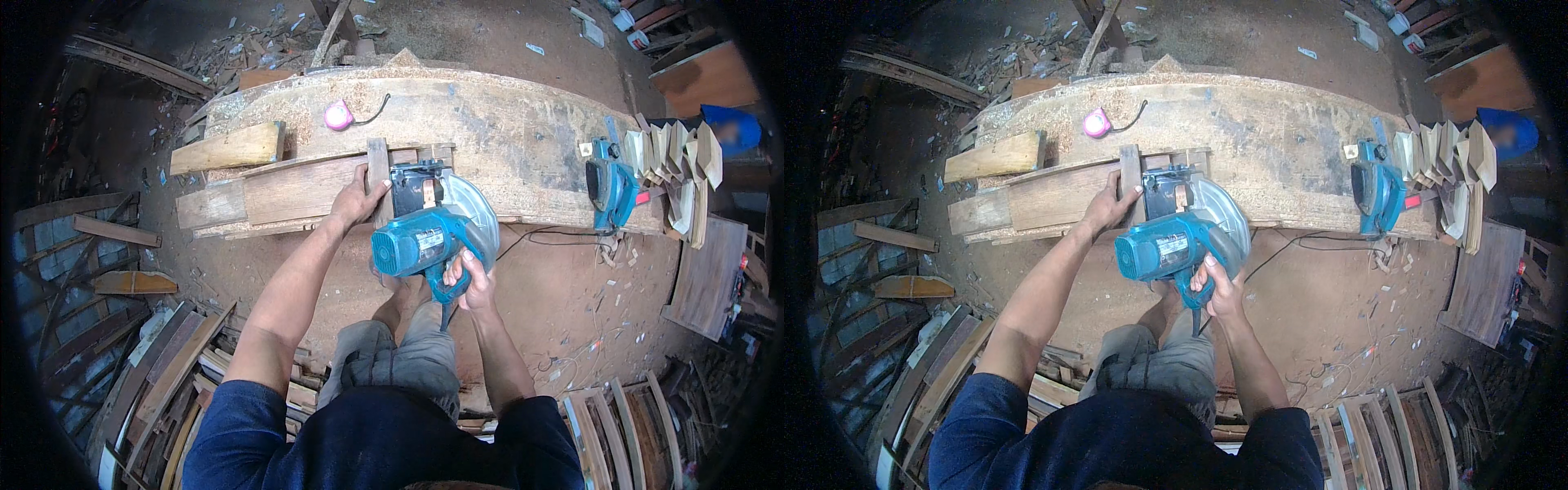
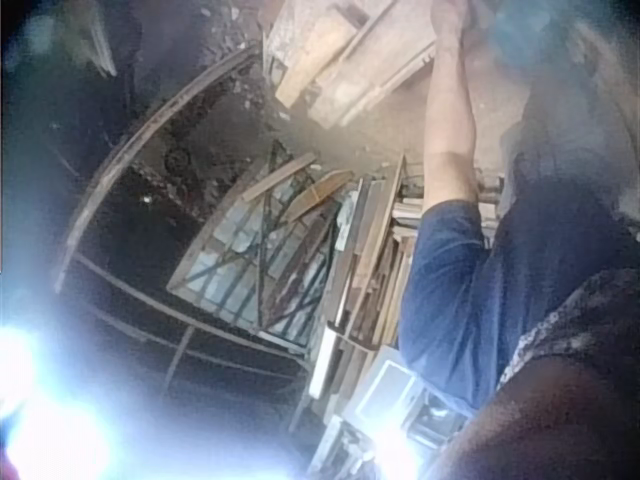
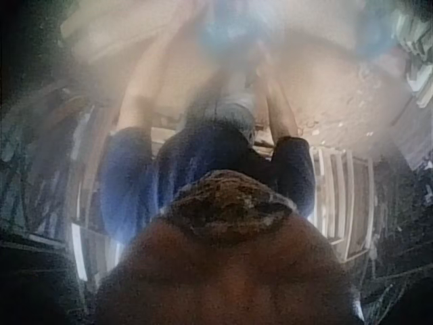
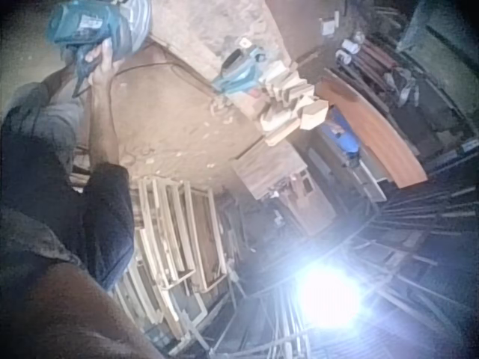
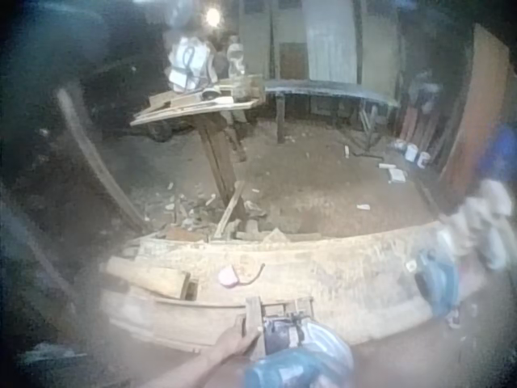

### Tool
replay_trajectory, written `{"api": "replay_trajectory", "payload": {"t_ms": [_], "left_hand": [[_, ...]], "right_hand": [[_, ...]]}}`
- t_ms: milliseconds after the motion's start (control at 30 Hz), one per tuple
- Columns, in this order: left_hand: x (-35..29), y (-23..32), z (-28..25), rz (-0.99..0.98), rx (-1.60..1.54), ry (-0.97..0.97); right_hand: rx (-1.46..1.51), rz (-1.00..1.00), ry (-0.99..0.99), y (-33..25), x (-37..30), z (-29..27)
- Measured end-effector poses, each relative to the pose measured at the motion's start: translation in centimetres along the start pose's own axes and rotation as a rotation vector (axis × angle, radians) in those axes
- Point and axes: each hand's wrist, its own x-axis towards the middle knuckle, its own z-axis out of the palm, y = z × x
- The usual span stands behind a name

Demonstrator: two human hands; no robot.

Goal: The person uses a circular saw to cut small wooden planks into shorter pieces on a workbench. They repeatedly position the wood against a guide, cut it, and then move the cut pieces aside.

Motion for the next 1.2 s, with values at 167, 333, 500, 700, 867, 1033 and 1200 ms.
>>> {"api": "replay_trajectory", "payload": {"t_ms": [167, 333, 500, 700, 867, 1033, 1200], "left_hand": [[-0.2, 0.4, -0.2, -0.008, -0.027, -0.009], [0.0, 0.0, 0.0, 0.014, -0.07, -0.011], [0.0, -0.5, 0.6, 0.016, -0.108, 0.002], [1.5, -4.6, 1.9, 0.177, -0.338, -0.012], [1.5, -3.4, 2.6, 0.147, -0.793, -0.111], [1.1, -3.5, 1.4, 0.271, -0.475, -0.155], [0.2, -1.6, 0.5, 0.215, -0.277, -0.07]], "right_hand": [[0.063, -0.045, -0.001, -0.4, 1.3, 0.7], [0.011, -0.03, 0.005, -1.5, 2.2, 1.6], [0.0, -0.055, 0.015, -1.8, 3.5, 2.2], [0.044, -0.053, 0.012, -3.1, 4.5, 3.3], [-0.085, -0.079, 0.012, -4.0, 6.3, 3.6], [-0.084, -0.104, -0.027, -5.5, 7.7, 4.0], [-0.057, -0.143, 0.028, -9.7, 8.9, 2.8]]}}
